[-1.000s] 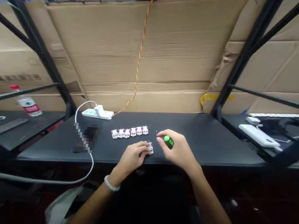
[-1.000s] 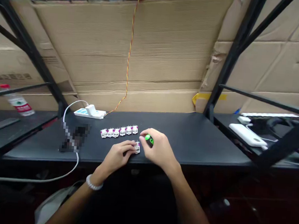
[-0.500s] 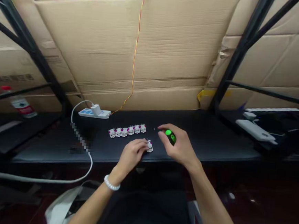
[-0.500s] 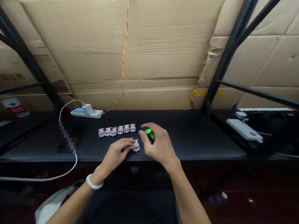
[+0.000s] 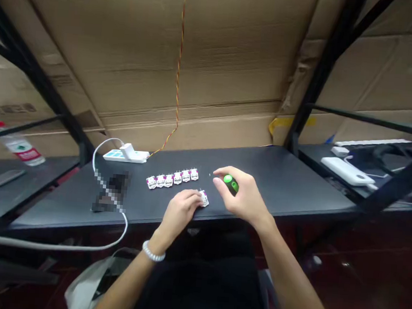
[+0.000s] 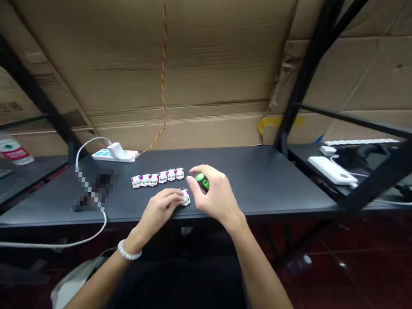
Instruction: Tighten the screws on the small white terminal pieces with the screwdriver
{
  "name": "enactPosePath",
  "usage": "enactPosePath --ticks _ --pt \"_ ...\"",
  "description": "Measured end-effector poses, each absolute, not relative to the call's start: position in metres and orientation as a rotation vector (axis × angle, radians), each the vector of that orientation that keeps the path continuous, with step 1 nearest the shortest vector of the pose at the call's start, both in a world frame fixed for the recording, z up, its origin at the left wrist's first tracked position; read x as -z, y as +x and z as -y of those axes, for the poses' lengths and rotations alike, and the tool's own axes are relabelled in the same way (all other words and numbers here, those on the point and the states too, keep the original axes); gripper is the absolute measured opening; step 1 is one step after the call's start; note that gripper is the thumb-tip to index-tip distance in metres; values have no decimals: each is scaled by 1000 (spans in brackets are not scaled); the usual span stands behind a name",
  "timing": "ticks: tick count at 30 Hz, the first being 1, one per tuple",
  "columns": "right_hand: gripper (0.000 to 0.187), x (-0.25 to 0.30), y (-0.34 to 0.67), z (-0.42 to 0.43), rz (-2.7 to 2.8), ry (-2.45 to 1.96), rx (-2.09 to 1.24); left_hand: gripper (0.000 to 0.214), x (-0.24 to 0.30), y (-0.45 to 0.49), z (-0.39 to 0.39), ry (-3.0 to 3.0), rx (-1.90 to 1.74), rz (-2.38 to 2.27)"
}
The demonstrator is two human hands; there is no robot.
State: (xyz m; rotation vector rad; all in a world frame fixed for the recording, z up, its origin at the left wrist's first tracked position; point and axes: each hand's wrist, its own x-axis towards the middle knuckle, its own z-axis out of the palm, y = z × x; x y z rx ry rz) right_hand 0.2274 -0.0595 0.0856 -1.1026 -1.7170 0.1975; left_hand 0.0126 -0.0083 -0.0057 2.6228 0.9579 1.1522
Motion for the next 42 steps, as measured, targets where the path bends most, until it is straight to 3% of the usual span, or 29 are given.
enactPosePath --ticks 15,25,31,42 --pt "16 -89 228 62 1715 -1090 -224 18 7 13 6 2755 -1122 -952" --pt "43 -86 240 62 1704 -1028 -473 10 0 19 14 2516 -1079 -897" --pt "33 -84 237 53 1398 -901 -389 13 -3 25 19 2421 -1077 -936" --pt "36 -69 224 39 1260 -862 -401 18 3 38 24 2414 -1151 -1037"
